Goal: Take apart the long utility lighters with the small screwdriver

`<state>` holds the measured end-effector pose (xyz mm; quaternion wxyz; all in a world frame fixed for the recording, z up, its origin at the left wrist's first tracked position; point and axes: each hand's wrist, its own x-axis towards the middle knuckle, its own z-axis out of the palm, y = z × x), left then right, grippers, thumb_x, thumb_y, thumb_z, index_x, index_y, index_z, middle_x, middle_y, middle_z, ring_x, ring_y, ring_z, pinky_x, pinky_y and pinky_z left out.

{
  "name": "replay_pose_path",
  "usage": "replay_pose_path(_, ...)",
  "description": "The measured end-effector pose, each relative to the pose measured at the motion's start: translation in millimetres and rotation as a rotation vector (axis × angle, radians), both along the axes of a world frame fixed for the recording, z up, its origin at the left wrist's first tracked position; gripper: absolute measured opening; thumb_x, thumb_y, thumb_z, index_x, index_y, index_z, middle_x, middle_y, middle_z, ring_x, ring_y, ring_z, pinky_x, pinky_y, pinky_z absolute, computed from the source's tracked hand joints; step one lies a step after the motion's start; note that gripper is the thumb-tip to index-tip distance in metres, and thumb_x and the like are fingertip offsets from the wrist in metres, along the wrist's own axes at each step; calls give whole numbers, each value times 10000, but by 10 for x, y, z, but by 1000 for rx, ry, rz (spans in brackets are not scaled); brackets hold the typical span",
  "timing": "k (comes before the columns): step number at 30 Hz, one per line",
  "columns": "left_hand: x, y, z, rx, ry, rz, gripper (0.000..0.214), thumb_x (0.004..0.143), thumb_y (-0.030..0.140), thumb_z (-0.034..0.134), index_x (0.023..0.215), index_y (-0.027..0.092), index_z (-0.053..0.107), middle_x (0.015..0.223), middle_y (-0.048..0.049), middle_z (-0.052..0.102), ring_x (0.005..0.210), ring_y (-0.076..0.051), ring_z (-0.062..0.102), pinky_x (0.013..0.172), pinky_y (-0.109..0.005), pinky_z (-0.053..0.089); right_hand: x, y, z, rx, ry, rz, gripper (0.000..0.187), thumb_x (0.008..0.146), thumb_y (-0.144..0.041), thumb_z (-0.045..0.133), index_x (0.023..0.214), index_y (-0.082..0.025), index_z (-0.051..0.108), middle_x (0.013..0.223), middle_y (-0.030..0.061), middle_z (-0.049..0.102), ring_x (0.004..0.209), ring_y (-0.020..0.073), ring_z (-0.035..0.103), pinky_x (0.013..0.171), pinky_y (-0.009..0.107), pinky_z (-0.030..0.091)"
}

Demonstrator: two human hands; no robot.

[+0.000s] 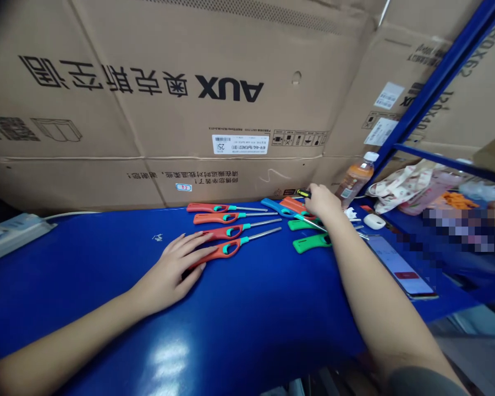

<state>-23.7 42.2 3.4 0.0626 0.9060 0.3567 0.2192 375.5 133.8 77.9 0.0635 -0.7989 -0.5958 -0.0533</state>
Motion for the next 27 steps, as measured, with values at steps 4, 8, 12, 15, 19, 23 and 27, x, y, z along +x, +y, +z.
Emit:
replay_pose_path(4, 5, 32, -40, -40, 24, 27, 505, 992, 210, 452, 1471, 367, 488, 1602, -46, 411, 1477, -323, 367, 1177, -657, 287, 249, 35, -131, -74, 19, -96, 387, 860, -224, 610, 1223, -115, 688, 1136, 202, 726, 1045, 301, 691, 808, 352, 528)
replay_pose_path(8, 7, 43, -54, -31, 31, 31, 469, 1009, 225, 424, 1456, 336, 515, 1596, -55, 418, 1471, -303, 378, 1181, -619, 317, 304, 59, -229, -94, 36, -67, 349, 891, -214, 566, 1188, -109, 715, 1107, 185, 745, 1017, 274, 703, 816, 313, 517)
replay_pose_path(12, 3, 47, -66, -19, 55, 54, 454, 1015, 231, 408, 1442, 319, 535, 1585, -64, 436, 1458, -314, 397, 1165, -627, 338, 272, 41, -222, -48, 24, 34, 493, 964, -461, 498, 1197, -67, 682, 1177, 237, 692, 1111, 315, 651, 914, 360, 487)
replay_pose_path(15, 2, 47, -72, -2, 53, 70, 454, 1006, 236, 432, 1440, 315, 539, 1564, -67, 467, 1432, -322, 432, 1145, -620, 372, 167, 0, -207, -51, 23, 201, 642, 917, -664, 486, 1280, -154, 627, 1255, 184, 650, 1171, 300, 602, 974, 364, 459)
replay_pose_path(19, 9, 39, -55, 18, 44, 78, 442, 1003, 260, 443, 1430, 289, 555, 1537, -72, 502, 1404, -322, 464, 1134, -591, 399, -23, -46, -242, -92, -13, 338, 703, 797, -724, 598, 1251, -188, 609, 1248, 189, 603, 1144, 361, 568, 947, 447, 458)
replay_pose_path(23, 16, 25, -33, 25, 15, 68, 437, 997, 267, 456, 1418, 292, 570, 1513, -78, 528, 1381, -324, 483, 1126, -579, 409, -128, -45, -293, -77, -49, 395, 506, 797, -555, 659, 1146, -191, 614, 1169, 158, 587, 1100, 351, 551, 915, 443, 452)
replay_pose_path(27, 26, 22, -36, 39, -5, 78, 407, 1004, 279, 458, 1389, 295, 591, 1485, -83, 549, 1353, -328, 498, 1103, -578, 421, -197, -49, -268, -60, -42, 461, 383, 826, -443, 648, 1103, -179, 636, 1126, 153, 582, 1071, 341, 570, 896, 440, 461)
